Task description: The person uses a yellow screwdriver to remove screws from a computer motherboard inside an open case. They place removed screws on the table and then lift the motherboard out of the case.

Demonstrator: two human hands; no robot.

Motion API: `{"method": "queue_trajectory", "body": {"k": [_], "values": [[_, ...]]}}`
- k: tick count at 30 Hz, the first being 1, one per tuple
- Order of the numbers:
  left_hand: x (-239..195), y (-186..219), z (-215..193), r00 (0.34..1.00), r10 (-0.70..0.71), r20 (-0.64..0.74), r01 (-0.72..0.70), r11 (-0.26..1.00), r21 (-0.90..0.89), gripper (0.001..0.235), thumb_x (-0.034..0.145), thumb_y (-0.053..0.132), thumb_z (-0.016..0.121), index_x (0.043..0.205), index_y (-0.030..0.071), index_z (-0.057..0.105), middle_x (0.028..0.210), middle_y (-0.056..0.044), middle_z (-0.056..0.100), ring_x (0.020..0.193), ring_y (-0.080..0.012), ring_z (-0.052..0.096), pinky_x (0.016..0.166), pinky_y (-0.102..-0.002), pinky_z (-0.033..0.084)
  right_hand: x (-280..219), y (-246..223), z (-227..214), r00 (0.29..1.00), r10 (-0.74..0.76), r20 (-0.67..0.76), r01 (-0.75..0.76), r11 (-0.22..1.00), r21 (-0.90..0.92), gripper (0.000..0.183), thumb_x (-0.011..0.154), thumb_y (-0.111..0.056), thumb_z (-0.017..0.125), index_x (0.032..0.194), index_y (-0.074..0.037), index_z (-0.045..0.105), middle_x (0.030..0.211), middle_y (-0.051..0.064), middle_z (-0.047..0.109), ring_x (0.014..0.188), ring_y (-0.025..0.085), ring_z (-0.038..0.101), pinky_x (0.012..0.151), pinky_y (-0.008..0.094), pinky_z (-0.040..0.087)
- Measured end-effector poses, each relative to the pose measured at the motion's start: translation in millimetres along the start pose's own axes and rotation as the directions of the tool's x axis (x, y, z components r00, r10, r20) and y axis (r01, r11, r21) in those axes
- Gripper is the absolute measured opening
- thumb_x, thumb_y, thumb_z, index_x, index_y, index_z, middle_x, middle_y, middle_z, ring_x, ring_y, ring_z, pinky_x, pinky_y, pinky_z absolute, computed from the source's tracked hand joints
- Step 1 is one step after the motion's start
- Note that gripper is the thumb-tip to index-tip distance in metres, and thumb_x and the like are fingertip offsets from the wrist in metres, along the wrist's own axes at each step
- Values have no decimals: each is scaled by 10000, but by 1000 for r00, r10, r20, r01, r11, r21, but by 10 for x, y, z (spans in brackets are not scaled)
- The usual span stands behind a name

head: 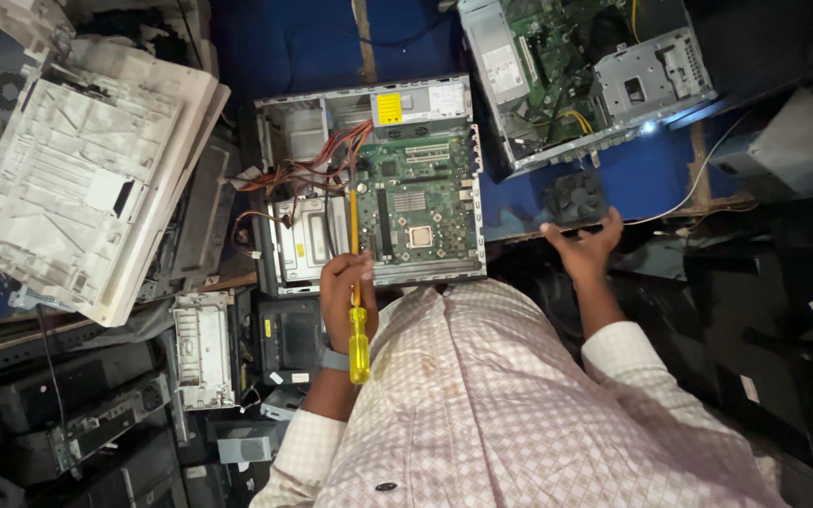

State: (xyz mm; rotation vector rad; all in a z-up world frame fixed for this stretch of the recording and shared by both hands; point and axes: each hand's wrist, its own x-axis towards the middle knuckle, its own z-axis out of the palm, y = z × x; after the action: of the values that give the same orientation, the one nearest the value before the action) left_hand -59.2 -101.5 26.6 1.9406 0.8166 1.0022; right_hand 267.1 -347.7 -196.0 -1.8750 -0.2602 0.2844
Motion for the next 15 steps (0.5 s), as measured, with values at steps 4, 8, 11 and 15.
{"method": "queue_trajectory", "body": {"k": [4, 8, 11, 15], "values": [[41, -56, -34, 997, 77, -21, -79, 994, -76, 138, 1008, -45, 621, 1112, 30, 570, 1157, -154, 608, 1126, -302, 711, 986, -379, 585, -83, 11, -62, 968, 249, -35, -251, 965, -72, 1005, 731, -103, 884, 1491, -52, 230, 1448, 173, 417, 1122, 288, 613, 805, 377, 559], [6, -177, -117, 999, -25, -27, 13, 918, -396, 224, 1023, -53, 588, 1189, 40, 471, 1220, -165, 605, 1152, -286, 701, 1016, -377, 564, -278, 37, -34, 835, 534, 131, -546, 833, 85, 693, 893, -151, 659, 1486, -95, 305, 1178, 140, 652, 1016, 234, 664, 798, 393, 553], [64, -307, -269, 998, -62, 27, 66, 854, -516, 205, 1047, -46, 570, 1198, 44, 465, 1232, -167, 634, 1117, -263, 709, 1017, -365, 572, -381, -42, 91, 689, 632, 356, -666, 745, -33, 415, 992, -251, 552, 1355, -52, 571, 1134, 64, 720, 1009, 222, 689, 824, 392, 552], [128, -472, -425, 970, -214, 111, 237, 758, -608, 141, 1047, -28, 573, 1155, 27, 503, 1214, -172, 650, 1060, -251, 729, 962, -348, 585, -655, -193, 340, 676, 571, 466, -608, 790, -86, 415, 1046, -371, 480, 1273, -64, 643, 1138, 106, 729, 938, 210, 694, 796, 363, 547]]}}
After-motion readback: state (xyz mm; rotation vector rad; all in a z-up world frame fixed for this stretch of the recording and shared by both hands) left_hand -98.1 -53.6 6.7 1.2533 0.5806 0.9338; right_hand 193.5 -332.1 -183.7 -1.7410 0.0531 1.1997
